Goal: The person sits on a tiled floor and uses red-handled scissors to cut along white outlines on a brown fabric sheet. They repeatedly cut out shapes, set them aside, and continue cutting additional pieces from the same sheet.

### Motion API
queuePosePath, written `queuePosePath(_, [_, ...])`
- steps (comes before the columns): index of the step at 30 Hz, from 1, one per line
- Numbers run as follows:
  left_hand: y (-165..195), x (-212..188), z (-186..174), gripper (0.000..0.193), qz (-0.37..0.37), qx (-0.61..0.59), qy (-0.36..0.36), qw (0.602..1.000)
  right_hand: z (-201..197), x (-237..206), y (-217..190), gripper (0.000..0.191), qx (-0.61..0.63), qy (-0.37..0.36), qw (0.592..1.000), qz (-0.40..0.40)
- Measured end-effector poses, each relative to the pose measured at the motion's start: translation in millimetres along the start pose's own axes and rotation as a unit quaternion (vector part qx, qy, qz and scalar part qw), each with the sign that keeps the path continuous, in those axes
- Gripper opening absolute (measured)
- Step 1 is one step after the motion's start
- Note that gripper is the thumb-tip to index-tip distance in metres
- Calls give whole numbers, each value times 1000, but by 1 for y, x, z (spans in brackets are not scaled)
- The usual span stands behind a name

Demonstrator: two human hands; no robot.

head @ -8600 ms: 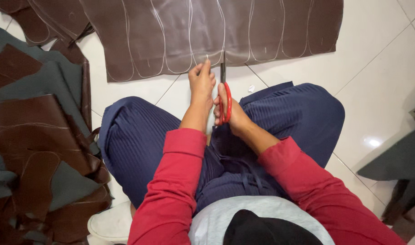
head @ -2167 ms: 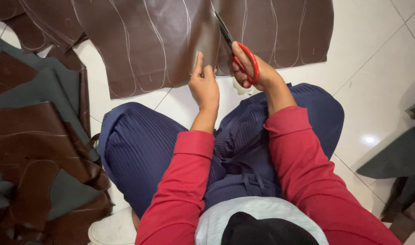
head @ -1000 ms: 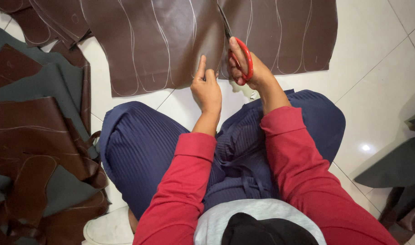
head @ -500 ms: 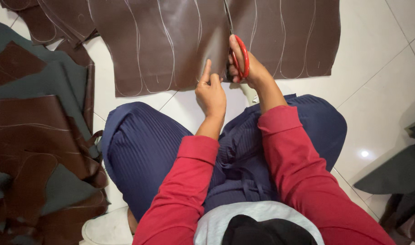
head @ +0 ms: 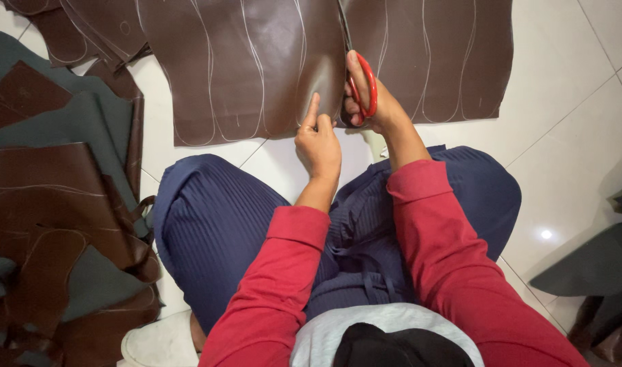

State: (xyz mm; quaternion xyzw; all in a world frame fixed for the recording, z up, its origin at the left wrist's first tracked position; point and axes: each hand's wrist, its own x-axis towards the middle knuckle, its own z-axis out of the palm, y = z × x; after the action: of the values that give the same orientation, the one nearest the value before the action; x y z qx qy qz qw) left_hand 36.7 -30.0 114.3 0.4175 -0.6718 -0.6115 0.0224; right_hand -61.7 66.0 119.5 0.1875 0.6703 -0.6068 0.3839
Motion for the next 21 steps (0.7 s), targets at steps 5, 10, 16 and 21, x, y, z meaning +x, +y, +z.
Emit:
queuePosePath(5, [0, 0, -1, 46, -26, -8, -5, 1000, 3, 1, 3, 67, -11, 24, 1000, -11])
queuePosePath(10, [-3, 1, 1, 46, 4, -28, -6, 1000, 7, 5, 7, 68, -15, 10, 999, -44])
queuePosePath(16, [-3, 1, 2, 45, 16, -20, 0, 1000, 8, 9, 9, 67, -6, 31, 999, -39])
queuePosePath(21, [0, 0, 0, 46, 2, -9, -1, 1000, 9, 12, 11, 66, 11, 34, 998, -45])
